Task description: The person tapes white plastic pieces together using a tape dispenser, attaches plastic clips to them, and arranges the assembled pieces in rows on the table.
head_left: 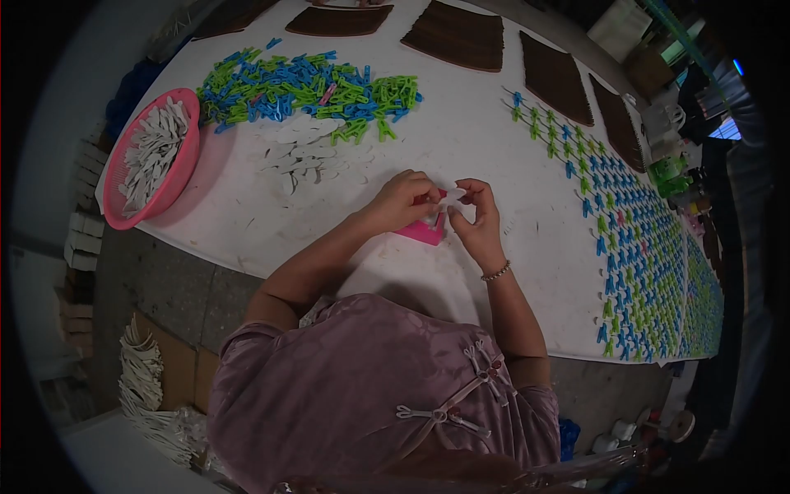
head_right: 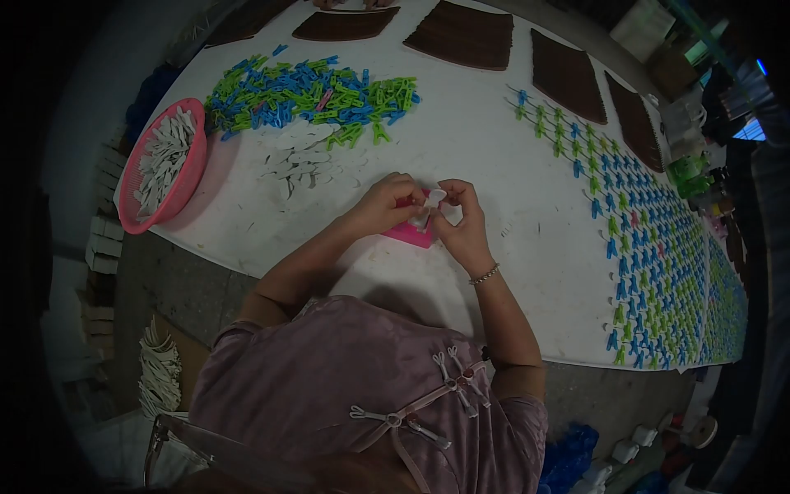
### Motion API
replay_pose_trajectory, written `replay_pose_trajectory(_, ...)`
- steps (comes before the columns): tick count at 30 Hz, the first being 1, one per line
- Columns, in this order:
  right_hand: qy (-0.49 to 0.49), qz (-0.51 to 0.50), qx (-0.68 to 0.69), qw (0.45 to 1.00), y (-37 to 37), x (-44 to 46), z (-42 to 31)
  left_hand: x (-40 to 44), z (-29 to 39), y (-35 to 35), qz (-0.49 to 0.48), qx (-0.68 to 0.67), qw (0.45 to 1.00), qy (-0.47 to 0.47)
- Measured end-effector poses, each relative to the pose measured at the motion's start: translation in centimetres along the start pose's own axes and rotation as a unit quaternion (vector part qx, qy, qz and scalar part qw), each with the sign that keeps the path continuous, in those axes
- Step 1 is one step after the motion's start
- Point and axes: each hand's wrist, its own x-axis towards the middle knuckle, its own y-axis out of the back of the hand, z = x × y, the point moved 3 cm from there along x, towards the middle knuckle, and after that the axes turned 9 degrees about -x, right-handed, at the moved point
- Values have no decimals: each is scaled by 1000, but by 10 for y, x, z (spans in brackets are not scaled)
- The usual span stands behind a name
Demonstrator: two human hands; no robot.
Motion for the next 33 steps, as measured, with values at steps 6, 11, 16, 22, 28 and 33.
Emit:
replay_pose_trajectory(6, -59, -29, 46, 997, -23, -6, 16, -9, 3, 6, 28, -46, 999, -5)
replay_pose_trajectory(11, 7, -8, -83, 996, -32, -5, 17, -7, 37, 29, 81, 37, 994, -66)
replay_pose_trajectory(16, 99, 0, -216, 971, -34, -3, 11, -11, 34, 35, 63, 79, 993, -66)
replay_pose_trajectory(22, 106, -6, -255, 961, -20, -12, 17, -17, 13, 28, 53, 78, 995, -19)
replay_pose_trajectory(28, 88, -7, -277, 957, -10, -18, 23, -15, -1, 16, 40, 31, 999, -3)
replay_pose_trajectory(33, 94, -6, -274, 957, -9, -19, 26, -12, 1, 17, 35, 24, 999, 7)
